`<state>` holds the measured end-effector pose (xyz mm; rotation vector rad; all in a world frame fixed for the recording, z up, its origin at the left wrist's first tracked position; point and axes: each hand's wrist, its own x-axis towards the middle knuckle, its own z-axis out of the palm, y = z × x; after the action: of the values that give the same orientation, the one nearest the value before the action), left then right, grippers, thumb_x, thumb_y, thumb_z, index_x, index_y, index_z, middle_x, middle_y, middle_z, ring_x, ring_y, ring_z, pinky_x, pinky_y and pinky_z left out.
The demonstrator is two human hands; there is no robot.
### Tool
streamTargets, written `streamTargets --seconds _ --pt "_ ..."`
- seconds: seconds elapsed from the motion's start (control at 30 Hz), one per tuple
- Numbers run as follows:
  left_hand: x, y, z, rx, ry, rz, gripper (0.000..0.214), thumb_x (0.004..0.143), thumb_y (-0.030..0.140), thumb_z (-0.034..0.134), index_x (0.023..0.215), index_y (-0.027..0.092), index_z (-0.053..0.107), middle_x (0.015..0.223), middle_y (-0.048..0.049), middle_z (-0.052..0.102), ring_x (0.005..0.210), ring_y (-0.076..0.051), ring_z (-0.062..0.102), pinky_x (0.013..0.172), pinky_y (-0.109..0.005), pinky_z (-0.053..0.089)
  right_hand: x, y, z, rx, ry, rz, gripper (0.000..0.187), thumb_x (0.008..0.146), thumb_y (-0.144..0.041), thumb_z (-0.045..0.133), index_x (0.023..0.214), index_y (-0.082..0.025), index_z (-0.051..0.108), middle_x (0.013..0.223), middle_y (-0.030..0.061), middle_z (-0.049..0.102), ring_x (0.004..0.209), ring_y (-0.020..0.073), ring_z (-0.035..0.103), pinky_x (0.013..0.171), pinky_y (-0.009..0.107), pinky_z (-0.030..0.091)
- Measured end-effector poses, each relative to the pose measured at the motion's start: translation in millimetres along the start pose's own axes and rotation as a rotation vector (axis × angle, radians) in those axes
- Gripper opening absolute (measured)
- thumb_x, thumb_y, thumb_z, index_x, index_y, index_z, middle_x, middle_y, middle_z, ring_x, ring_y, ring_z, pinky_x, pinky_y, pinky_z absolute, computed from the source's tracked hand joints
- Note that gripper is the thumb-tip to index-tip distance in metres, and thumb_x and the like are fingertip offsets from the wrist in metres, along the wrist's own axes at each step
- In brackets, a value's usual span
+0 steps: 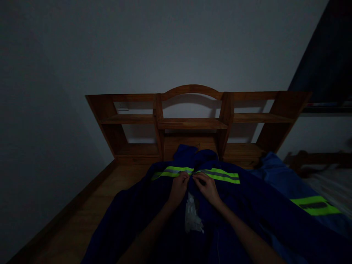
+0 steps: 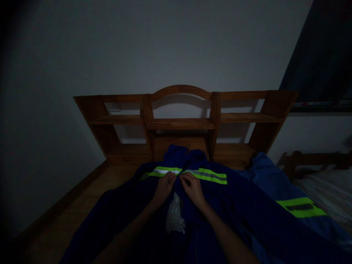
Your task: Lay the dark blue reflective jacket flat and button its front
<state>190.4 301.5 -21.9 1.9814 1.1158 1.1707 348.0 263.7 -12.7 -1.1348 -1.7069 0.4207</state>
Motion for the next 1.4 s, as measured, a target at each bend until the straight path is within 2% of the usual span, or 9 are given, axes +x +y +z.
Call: streamTargets --seconds 0.13,0.3,0.47,0.57,0.7,0.8,0.93,1.17,1.4 --pt "-2 -3 4.0 -0.013 -0.003 -0.002 0.013 0.085 0.022 0.042 0.083 0.02 0.054 0.081 -0.002 0.061 0.075 -0.014 0.059 0.07 -0.025 0.043 -1 3 0 -0.005 -0.01 0.015 0.019 0.089 -0.027 0.051 0.094 -0.023 0.069 0.095 0.004 0.063 0.087 0.0186 0.058 0.08 0.03 0.044" --pt "3 -4 -0.8 -0.08 -0.046 0.009 0.012 0.083 0.021 0.044 0.083 0.019 0.055 0.082 -0.0024 0.062 0.074 -0.013 0.059 0.07 -0.025 0.045 3 4 1 -0.012 -0.007 -0.003 0.02 0.088 -0.029 0.051 0.094 -0.023 0.069 0.095 0.0053 0.063 0.089 0.0194 0.057 0.081 0.031 0.045" --pt "17 20 -6.2 -0.12 -0.056 0.021 0.012 0.082 0.018 0.046 0.086 0.019 0.057 0.083 -0.0035 0.062 0.078 -0.014 0.059 0.075 -0.026 0.046 9 2 -5 0.0 0.109 -0.019 0.02 0.088 -0.034 0.054 0.091 -0.021 0.069 0.094 0.0061 0.062 0.09 0.0196 0.057 0.083 0.031 0.044" --pt "15 29 -0.3 -0.179 -0.048 0.057 0.017 0.083 0.017 0.045 0.094 0.018 0.058 0.091 -0.0049 0.063 0.085 -0.014 0.06 0.083 -0.028 0.046 9 3 -11 -0.014 0.196 -0.031 0.018 0.085 -0.034 0.057 0.088 -0.02 0.068 0.091 0.0051 0.062 0.088 0.019 0.057 0.081 0.031 0.044" --pt "2 17 13.5 -0.323 -0.042 0.005 0.021 0.085 0.024 0.047 0.101 0.017 0.058 0.099 -0.0063 0.064 0.093 -0.016 0.06 0.087 -0.029 0.045 5 4 -13 -0.067 0.172 -0.032 0.013 0.085 -0.03 0.059 0.085 -0.02 0.067 0.087 0.0038 0.061 0.081 0.0173 0.057 0.075 0.028 0.044" --pt "-3 4 17.9 -0.397 -0.006 -0.069 0.023 0.085 0.033 0.049 0.097 0.016 0.061 0.099 -0.0061 0.064 0.095 -0.018 0.059 0.088 -0.03 0.044 3 3 -9 -0.104 0.113 -0.046 0.011 0.086 -0.025 0.057 0.086 -0.02 0.066 0.085 0.0033 0.061 0.08 0.0168 0.057 0.073 0.026 0.043" --pt "-2 1 18.0 -0.47 0.02 -0.096 0.025 0.082 0.039 0.056 0.092 0.016 0.061 0.093 -0.0054 0.066 0.092 -0.018 0.061 0.086 -0.03 0.045 1 -1 -6 -0.12 0.092 -0.06 0.012 0.087 -0.023 0.054 0.087 -0.019 0.065 0.084 0.0031 0.06 0.079 0.0167 0.056 0.073 0.026 0.042" --pt "-6 1 21.5 -0.451 0.079 -0.129 0.021 0.077 0.033 0.062 0.089 0.016 0.059 0.088 -0.0058 0.066 0.087 -0.018 0.063 0.083 -0.029 0.046 0 -2 -6 -0.055 0.106 0.018 0.021 0.089 -0.032 0.05 0.084 -0.019 0.066 0.083 0.0034 0.062 0.078 0.0165 0.057 0.075 0.026 0.043" --pt "-8 3 18.5 -0.452 0.067 -0.088 0.016 0.079 0.024 0.056 0.092 0.016 0.06 0.09 -0.0057 0.066 0.088 -0.017 0.063 0.084 -0.029 0.047 5 21 0 0.06 0.083 0.16 0.026 0.081 -0.041 0.06 0.083 -0.016 0.066 0.082 0.0043 0.065 0.076 0.0171 0.06 0.071 0.026 0.046"
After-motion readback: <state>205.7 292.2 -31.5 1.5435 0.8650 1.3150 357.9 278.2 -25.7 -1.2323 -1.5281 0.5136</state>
